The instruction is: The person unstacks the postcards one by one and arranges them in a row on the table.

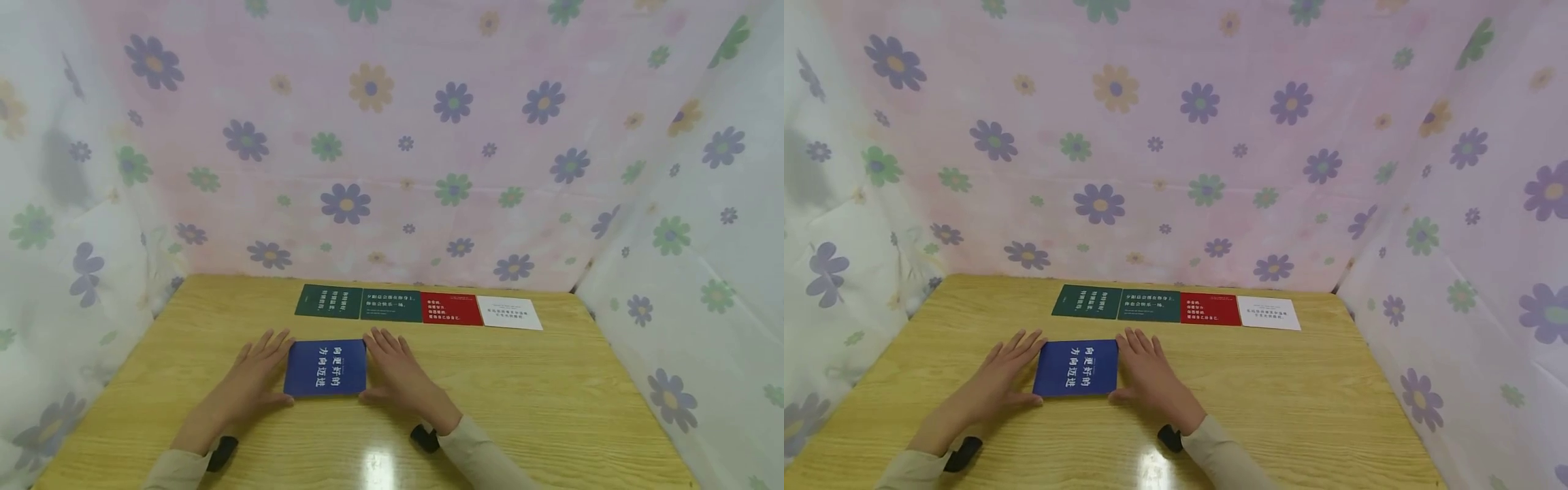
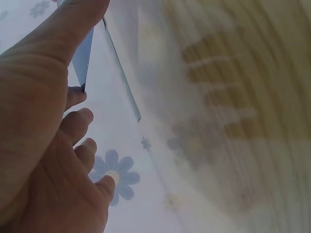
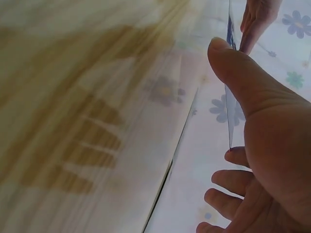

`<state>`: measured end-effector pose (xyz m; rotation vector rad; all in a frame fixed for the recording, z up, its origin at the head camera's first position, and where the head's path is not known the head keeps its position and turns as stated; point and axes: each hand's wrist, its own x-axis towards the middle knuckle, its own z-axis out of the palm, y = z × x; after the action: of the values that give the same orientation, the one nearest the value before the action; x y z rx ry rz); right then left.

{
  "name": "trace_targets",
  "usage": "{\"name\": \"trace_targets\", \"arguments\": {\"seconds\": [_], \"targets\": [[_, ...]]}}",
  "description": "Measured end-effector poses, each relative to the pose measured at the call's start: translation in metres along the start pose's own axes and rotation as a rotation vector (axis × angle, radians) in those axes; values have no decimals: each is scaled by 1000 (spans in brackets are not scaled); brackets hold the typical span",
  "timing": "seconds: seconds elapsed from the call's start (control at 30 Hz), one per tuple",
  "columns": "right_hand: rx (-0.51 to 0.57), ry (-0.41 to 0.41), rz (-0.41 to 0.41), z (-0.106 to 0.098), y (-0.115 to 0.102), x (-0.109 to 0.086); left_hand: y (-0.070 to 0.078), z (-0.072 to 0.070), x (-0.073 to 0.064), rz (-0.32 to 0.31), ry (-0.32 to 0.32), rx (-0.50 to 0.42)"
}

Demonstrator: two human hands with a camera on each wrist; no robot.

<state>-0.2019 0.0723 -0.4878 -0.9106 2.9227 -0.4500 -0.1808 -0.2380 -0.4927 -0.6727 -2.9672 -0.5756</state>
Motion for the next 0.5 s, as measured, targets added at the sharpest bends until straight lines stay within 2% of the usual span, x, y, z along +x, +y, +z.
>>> {"name": "trace_targets", "arguments": {"seconds": [0.5], "targets": [[-58,-34,3,6,-19,38,-26,-14,3,-15,-17,83]]}}
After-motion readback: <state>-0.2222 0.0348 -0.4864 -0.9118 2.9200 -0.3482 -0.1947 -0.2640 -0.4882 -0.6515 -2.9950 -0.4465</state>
